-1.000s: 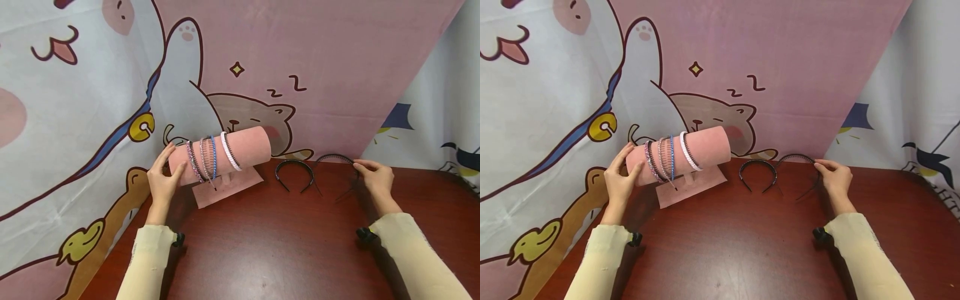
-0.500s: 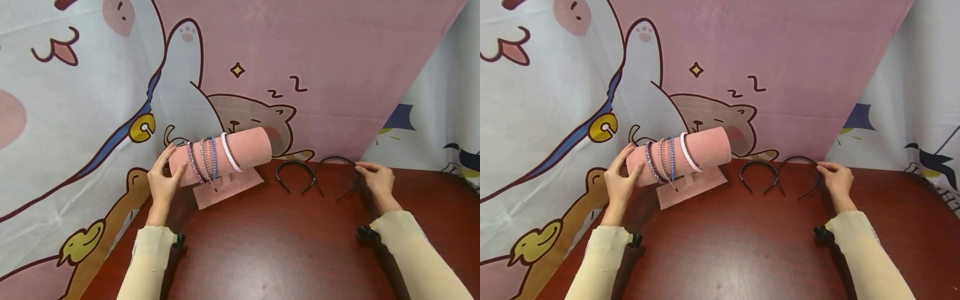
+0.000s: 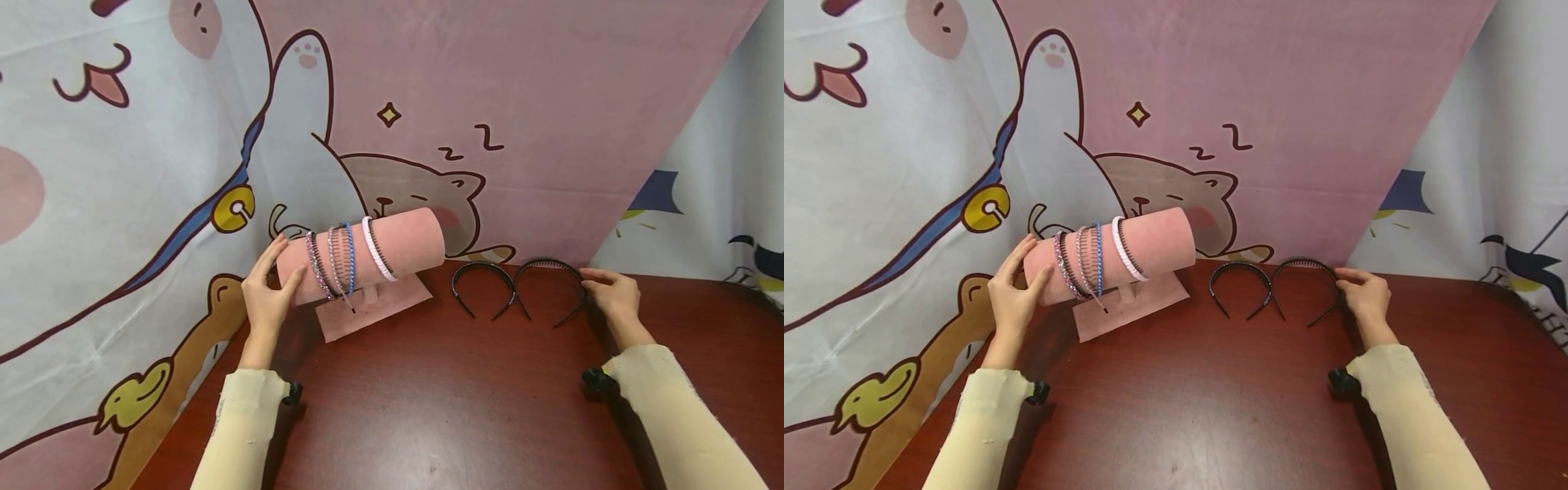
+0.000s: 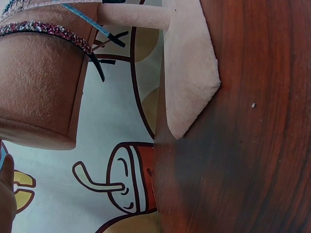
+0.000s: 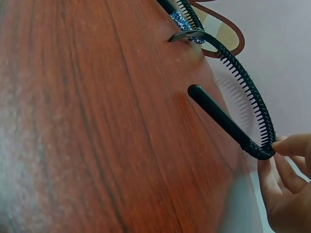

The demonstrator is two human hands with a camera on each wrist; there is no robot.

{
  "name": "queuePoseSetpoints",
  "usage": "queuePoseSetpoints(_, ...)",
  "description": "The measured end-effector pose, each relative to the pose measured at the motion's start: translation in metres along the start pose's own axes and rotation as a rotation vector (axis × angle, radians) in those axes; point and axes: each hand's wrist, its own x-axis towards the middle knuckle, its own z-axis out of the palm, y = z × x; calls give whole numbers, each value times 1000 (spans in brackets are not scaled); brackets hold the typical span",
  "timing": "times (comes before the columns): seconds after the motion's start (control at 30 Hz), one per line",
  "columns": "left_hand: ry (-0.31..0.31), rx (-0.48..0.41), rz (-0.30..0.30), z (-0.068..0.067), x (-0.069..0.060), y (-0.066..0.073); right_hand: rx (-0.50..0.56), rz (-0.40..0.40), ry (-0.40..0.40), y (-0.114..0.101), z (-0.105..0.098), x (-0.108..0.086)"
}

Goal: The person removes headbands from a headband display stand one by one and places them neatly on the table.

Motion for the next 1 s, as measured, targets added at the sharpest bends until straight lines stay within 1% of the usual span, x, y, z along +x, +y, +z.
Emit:
queuePoseSetpoints(0.23, 3, 3, 7, 0, 0, 0, -60, 19, -9, -2, 3, 4)
queuePoseSetpoints(0.43, 3, -3, 16, 0, 0, 1, -79, 15, -24, 0, 4, 5)
queuePoseSetpoints(0.67, 3, -9, 17, 0, 0, 3, -138, 1, -53, 3, 4, 7)
queuePoseSetpoints(0.8, 3, -10, 17, 0, 0, 2, -159, 0, -45, 6, 5, 9)
queuePoseSetpoints(1.0, 3, -8, 15, 0, 0, 1, -151, 17, -29, 6, 7, 11)
